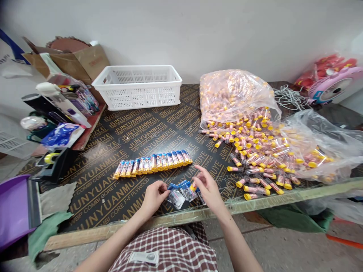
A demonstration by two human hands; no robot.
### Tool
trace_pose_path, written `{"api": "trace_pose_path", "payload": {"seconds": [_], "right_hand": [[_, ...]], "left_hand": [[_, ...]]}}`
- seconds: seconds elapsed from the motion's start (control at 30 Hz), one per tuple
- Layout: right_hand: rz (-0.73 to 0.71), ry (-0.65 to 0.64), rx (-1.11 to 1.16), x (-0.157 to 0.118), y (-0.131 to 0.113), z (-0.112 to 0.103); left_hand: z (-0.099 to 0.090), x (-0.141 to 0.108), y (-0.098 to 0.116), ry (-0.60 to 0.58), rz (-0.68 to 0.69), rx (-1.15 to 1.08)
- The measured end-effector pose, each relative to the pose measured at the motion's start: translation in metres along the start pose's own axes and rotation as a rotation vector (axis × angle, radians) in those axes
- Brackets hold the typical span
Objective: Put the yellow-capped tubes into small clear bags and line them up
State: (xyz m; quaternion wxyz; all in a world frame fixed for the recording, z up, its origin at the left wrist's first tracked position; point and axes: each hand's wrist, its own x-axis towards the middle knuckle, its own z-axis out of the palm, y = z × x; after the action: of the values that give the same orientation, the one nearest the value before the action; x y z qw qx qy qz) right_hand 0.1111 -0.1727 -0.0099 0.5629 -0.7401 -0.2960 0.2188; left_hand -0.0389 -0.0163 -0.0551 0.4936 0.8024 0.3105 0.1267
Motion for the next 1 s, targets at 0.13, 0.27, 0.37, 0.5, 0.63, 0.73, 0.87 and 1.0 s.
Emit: {"api": "trace_pose_path", "payload": {"seconds": [0.13,0.27,0.37,0.5,0.63,0.73,0.87,1.0], "right_hand": [[0.073,-0.165,0.159,-0.009,-0.007,0.027],[0.085,-0.122,0.094,-0.015,-0.007,0.046],[0.083,-0.081,0.027,-0.016,-0.008,0.055],[0.047,-0.054,-0.019,-0.016,-0.008,0.059],[0.024,-0.045,-0.046,-0.017,-0.009,0.061],[-0.001,-0.06,-0.128,-0.017,-0.011,0.062],[-0.035,-0.096,-0.243,-0.018,-0.011,0.067],[-0.073,-0.084,-0.252,-0.018,-0.01,0.07]], "left_hand": [[-0.011,0.007,0.01,-0.045,-0.29,-0.617],[-0.023,0.012,0.017,-0.059,-0.392,-0.893],[-0.026,0.013,0.018,-0.045,-0.418,-0.952],[-0.023,0.013,0.016,0.02,-0.417,-0.966],[-0.023,0.013,0.015,0.051,-0.426,-0.935],[-0.023,0.012,0.014,0.073,-0.408,-0.894],[-0.017,0.008,0.016,0.085,-0.289,-0.752],[-0.01,0.002,0.024,-0.069,-0.241,-0.808]]}}
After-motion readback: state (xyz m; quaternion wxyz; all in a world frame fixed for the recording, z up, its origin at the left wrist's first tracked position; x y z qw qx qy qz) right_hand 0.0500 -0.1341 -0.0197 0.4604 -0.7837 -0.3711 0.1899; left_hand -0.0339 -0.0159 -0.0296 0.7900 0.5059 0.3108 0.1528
